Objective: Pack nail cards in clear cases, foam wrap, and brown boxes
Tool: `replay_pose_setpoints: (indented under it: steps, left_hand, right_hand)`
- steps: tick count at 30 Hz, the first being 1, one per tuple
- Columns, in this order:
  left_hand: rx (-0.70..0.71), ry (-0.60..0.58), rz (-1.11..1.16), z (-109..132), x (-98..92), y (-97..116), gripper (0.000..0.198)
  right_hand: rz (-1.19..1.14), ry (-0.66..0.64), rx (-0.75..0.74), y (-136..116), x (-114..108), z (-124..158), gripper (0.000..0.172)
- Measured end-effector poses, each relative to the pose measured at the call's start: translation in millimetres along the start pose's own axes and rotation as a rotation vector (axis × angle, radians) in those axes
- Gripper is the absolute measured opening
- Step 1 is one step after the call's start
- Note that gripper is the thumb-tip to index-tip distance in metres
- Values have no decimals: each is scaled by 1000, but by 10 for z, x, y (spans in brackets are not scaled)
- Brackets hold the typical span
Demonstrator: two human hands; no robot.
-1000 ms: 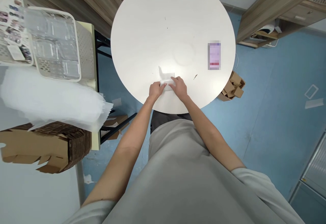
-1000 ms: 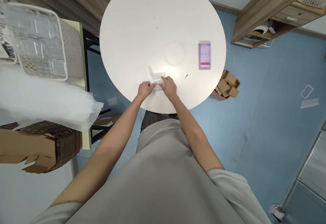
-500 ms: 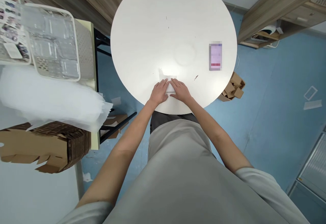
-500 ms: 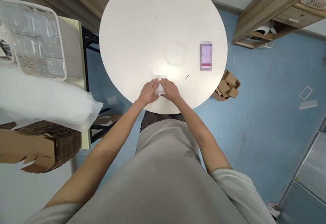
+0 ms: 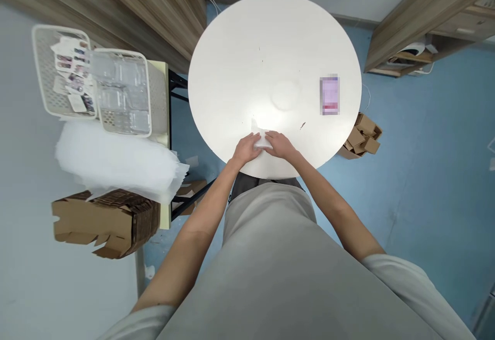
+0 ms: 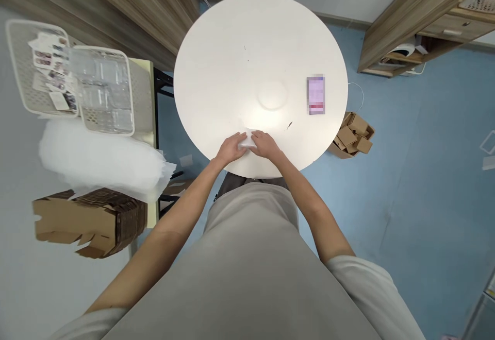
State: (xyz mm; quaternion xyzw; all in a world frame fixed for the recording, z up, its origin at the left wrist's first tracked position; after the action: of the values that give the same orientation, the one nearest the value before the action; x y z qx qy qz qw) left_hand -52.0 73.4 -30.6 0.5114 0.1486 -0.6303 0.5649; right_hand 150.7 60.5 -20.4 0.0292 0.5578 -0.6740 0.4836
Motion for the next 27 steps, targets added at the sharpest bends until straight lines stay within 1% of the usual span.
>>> replay_pose_setpoints:
  steps: [2,5,7,8,9,11,12,13,14,15,17,19,21,24,27]
  left_hand:
    - [-5,10,-2,36,-56,14,62]
    - [-7,9,27,85,-127,81,53]
    - [-85,37,81,130,-149,121,49]
    - [-165,73,117,157,-150,129,49]
    - [-275,119,158,189,-141,126,52]
    - [-544,179,285,259,-83,94,58]
    - [-657,175,379,292,-35,76,59]
    - [-736,157,483,318,18,62,58]
    - [-777,140,582,337,68,51,55]
    - [-788,134,664,350,107,43,51]
    - [-751,159,762,363,146,30,44]
    - [-695,169,818,370,138,12,39]
    - [-642,148,874,377,90,-23,36]
    - [-590,114,932,396,-32,-144,36]
    - [-519,87,959,409,-168,-350,41]
  right_hand:
    - [14,26,19,-136,35,30,48]
    - [26,57,95,-302,81,46,45]
    - [3,53,163,-344,81,20,42]
    - [-23,55,211,-338,71,-3,41]
    - [-59,69,271,-316,57,-29,40]
    - [-158,142,395,-240,36,-81,39]
    - [-217,194,445,-199,39,-103,39]
    - [-279,249,477,-164,55,-120,39]
    - [-349,302,492,-141,87,-132,38]
    - [-433,349,492,-133,134,-138,37]
    - [-645,417,474,-165,264,-138,39]
    - [-889,474,462,-253,410,-131,45]
    - [-1094,538,467,-367,531,-136,50]
    - [-1262,621,488,-543,636,-200,52]
    - [-1306,655,482,-716,677,-371,54]
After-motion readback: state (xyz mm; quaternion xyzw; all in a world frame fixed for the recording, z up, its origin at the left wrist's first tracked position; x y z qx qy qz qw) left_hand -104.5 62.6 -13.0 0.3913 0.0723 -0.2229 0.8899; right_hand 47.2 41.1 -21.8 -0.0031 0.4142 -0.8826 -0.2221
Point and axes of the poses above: each hand's wrist, its own z-axis away from the middle knuckle, its own x-axis out of the palm, y = z × x, the point moved 2 cm from there along -z, towards the middle knuckle, and after that the axes turned 15 degrees about -z, right-handed, at the moved point
